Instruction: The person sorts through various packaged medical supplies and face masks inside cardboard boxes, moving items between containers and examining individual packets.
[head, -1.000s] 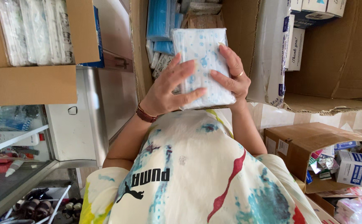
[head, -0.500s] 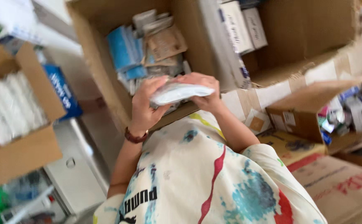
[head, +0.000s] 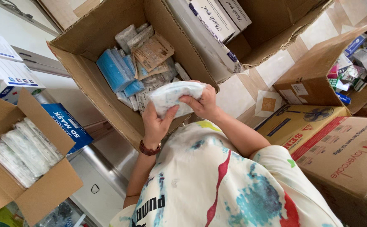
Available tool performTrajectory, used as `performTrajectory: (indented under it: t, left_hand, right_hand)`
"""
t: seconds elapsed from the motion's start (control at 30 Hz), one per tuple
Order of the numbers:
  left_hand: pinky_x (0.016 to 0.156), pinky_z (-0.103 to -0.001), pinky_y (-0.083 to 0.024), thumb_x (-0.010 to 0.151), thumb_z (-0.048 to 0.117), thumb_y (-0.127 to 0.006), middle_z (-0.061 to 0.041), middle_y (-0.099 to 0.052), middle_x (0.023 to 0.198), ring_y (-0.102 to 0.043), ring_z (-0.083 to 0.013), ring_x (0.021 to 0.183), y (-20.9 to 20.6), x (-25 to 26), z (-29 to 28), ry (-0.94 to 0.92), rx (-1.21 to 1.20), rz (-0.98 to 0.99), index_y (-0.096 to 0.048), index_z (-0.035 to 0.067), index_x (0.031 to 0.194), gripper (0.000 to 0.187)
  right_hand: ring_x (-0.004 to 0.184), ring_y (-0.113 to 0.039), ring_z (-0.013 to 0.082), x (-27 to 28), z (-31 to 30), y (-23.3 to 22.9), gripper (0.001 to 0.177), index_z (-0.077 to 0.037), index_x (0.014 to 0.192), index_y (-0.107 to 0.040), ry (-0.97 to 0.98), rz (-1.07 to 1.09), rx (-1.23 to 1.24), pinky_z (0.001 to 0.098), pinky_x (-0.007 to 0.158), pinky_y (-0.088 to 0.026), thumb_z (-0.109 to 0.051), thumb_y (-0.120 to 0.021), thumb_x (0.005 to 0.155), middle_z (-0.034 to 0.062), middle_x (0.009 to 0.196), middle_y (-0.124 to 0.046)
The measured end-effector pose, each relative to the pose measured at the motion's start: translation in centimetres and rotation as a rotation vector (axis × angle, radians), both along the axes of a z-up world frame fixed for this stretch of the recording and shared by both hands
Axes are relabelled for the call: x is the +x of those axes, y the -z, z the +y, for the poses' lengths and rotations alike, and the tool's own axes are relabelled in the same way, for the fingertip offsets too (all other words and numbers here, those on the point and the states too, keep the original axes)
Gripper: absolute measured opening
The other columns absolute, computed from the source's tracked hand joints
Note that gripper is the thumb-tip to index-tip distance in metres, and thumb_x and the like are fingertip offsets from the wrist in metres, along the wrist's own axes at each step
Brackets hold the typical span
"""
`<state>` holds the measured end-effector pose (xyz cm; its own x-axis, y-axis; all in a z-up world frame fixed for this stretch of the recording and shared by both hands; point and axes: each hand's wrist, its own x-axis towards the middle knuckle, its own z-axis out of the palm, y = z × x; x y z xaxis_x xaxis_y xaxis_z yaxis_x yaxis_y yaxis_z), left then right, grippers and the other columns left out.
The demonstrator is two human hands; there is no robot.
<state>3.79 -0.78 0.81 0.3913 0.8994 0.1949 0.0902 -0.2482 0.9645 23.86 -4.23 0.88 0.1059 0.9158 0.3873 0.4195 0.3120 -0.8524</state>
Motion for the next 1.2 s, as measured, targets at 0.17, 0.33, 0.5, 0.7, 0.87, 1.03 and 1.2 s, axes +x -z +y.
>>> performTrajectory:
  t: [0.17, 0.33, 0.5, 0.7, 0.87, 1.03, 1.2]
  left_hand:
    - [0.094, -0.032, -0.056, 0.089, 0.022, -0.085, -0.009, -0.07, 0.121, -0.068, -0.0165, 0.108, -0.2, -1.2, 0.1, 0.221, -0.194, -0.115, -0.054, 0.002, 0.137, 0.06]
    - [0.098, -0.031, -0.054, 0.091, 0.02, -0.083, -0.006, -0.066, 0.127, -0.063, -0.0141, 0.115, 1.3, -1.6, -1.2, 0.322, -0.405, -0.247, -0.049, 0.001, 0.143, 0.064]
    - [0.094, -0.029, -0.057, 0.096, 0.018, -0.079, -0.007, -0.071, 0.125, -0.067, -0.0126, 0.11, 2.1, -3.2, -2.8, 0.161, -0.493, -0.226, -0.055, 0.0, 0.138, 0.052]
    - [0.093, -0.029, -0.057, 0.097, 0.018, -0.078, -0.008, -0.07, 0.124, -0.068, -0.0141, 0.109, 1.0, -4.9, -2.2, -0.032, -0.455, -0.279, -0.055, -0.001, 0.138, 0.051]
    - [0.097, -0.03, -0.055, 0.097, 0.019, -0.077, -0.009, -0.066, 0.127, -0.065, -0.0155, 0.113, -0.4, -4.8, -1.6, -0.048, -0.44, -0.317, -0.049, -0.001, 0.141, 0.056]
    - [0.102, -0.033, -0.053, 0.097, 0.014, -0.076, -0.011, -0.064, 0.133, -0.063, -0.017, 0.12, -1.0, -3.4, -1.4, 0.093, -0.416, -0.274, -0.047, -0.003, 0.144, 0.057]
    - [0.105, -0.032, -0.052, 0.096, 0.013, -0.075, -0.01, -0.062, 0.136, -0.061, -0.0154, 0.123, -1.0, -0.8, -0.4, 0.077, -0.434, -0.29, -0.044, -0.001, 0.145, 0.059]
  right_hand:
    - [0.089, -0.075, 0.0224, -0.8, -2.5, 0.3, 0.018, -0.004, 0.106, -0.074, 0.073, 0.012, -0.074, 0.0321, 0.08, -0.057, -0.017, -0.08, 0.094, 0.0095, 0.1, -0.076]
    - [0.084, -0.072, 0.0127, -2.2, -3.8, 0.6, 0.026, 0.0, 0.113, -0.071, 0.117, 0.212, -0.244, 0.0276, 0.077, -0.057, -0.018, -0.079, 0.094, 0.0068, 0.096, -0.077]
    - [0.093, -0.066, 0.0101, -4.0, -3.1, 1.2, 0.037, 0.001, 0.125, -0.06, 0.076, 0.358, -0.293, 0.0265, 0.083, -0.056, -0.018, -0.077, 0.098, 0.0052, 0.104, -0.073]
    - [0.086, -0.06, 0.008, -5.0, -1.8, 1.2, 0.044, 0.0, 0.127, -0.057, -0.086, 0.255, -0.407, 0.0247, 0.075, -0.054, -0.024, -0.078, 0.096, 0.004, 0.097, -0.068]
    - [0.072, -0.059, 0.0059, -4.8, -1.2, 1.7, 0.042, -0.001, 0.119, -0.062, -0.042, 0.122, -0.487, 0.0246, 0.066, -0.052, -0.031, -0.079, 0.095, 0.0041, 0.083, -0.07]
    - [0.082, -0.059, 0.004, -3.5, -0.7, 2.0, 0.035, 0.001, 0.12, -0.062, -0.049, 0.341, -0.359, 0.022, 0.073, -0.053, -0.024, -0.076, 0.1, 0.0013, 0.094, -0.07]
    - [0.081, -0.058, 0.0016, -0.9, 0.2, 1.5, 0.028, 0.001, 0.116, -0.062, -0.04, 0.439, -0.38, 0.0191, 0.07, -0.051, -0.019, -0.074, 0.1, -0.0014, 0.093, -0.069]
